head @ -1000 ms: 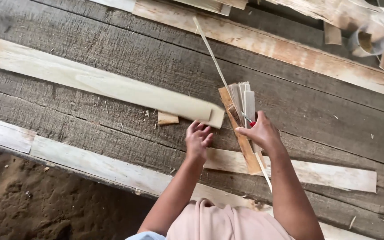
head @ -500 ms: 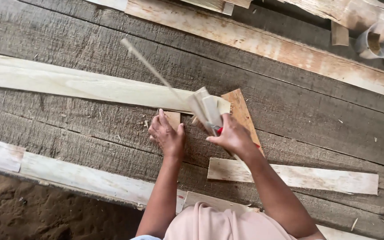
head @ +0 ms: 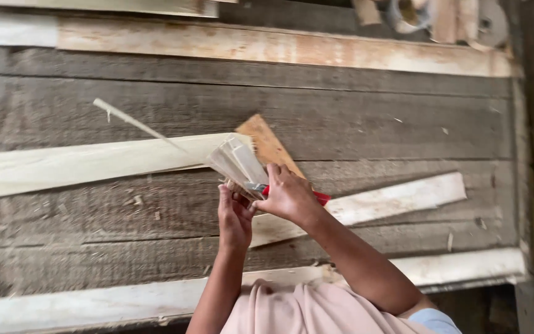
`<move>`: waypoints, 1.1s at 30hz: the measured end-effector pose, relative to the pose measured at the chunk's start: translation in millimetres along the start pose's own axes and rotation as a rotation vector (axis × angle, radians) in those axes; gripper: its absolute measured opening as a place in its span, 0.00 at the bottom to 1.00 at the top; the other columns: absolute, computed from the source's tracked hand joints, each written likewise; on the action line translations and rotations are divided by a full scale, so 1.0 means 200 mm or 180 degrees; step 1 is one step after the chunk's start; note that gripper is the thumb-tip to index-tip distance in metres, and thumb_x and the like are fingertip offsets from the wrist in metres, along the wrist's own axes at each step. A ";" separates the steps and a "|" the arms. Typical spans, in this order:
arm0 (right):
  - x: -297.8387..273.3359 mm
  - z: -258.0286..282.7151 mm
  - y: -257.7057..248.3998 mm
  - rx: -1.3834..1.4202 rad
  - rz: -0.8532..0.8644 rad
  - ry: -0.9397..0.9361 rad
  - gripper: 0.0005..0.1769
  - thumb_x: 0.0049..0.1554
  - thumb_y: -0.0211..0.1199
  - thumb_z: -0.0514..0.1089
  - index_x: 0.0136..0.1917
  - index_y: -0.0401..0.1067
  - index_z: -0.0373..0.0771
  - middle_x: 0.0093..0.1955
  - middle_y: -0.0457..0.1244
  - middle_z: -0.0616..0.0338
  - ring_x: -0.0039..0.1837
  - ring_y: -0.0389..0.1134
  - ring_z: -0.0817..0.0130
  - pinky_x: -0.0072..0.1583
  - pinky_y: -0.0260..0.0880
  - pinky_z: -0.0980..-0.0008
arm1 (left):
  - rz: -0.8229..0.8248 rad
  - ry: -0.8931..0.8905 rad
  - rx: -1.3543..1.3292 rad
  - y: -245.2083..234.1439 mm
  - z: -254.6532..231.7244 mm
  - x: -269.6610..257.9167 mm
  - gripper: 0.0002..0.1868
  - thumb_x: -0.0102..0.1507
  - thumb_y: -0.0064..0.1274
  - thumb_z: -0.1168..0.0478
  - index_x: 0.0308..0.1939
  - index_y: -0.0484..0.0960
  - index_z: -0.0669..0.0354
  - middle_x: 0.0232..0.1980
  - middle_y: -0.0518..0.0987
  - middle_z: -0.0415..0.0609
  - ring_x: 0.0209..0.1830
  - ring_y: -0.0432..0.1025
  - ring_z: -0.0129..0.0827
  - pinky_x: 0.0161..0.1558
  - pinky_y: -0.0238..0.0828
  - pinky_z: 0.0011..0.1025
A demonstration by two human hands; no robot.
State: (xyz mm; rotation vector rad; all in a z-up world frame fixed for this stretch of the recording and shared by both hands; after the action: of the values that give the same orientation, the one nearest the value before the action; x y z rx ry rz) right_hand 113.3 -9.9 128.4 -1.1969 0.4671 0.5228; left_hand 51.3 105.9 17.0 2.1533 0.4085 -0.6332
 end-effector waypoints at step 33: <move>-1.34 -3.13 -0.33 0.3827 -0.0957 0.0577 0.24 0.41 0.84 0.45 0.32 0.66 0.38 0.25 0.53 0.67 0.27 0.61 0.72 0.31 0.65 0.77 | 0.0167 0.0775 0.7069 0.93 1.89 -0.19 0.50 0.58 0.53 0.61 0.83 0.49 0.41 0.86 0.44 0.52 0.84 0.33 0.63 0.71 0.29 0.75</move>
State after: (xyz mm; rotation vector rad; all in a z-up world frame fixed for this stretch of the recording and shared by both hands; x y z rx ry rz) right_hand -98.3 -660.4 150.3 -0.1321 0.6054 -0.1646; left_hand -1.8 -308.9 -41.5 4.2622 -0.7209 -0.8953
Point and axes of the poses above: each hand's wrist, its own x-axis towards the middle knuckle, its own y-axis out of the palm, z = x × y, the point moved 2 cm from there along x, towards the middle knuckle
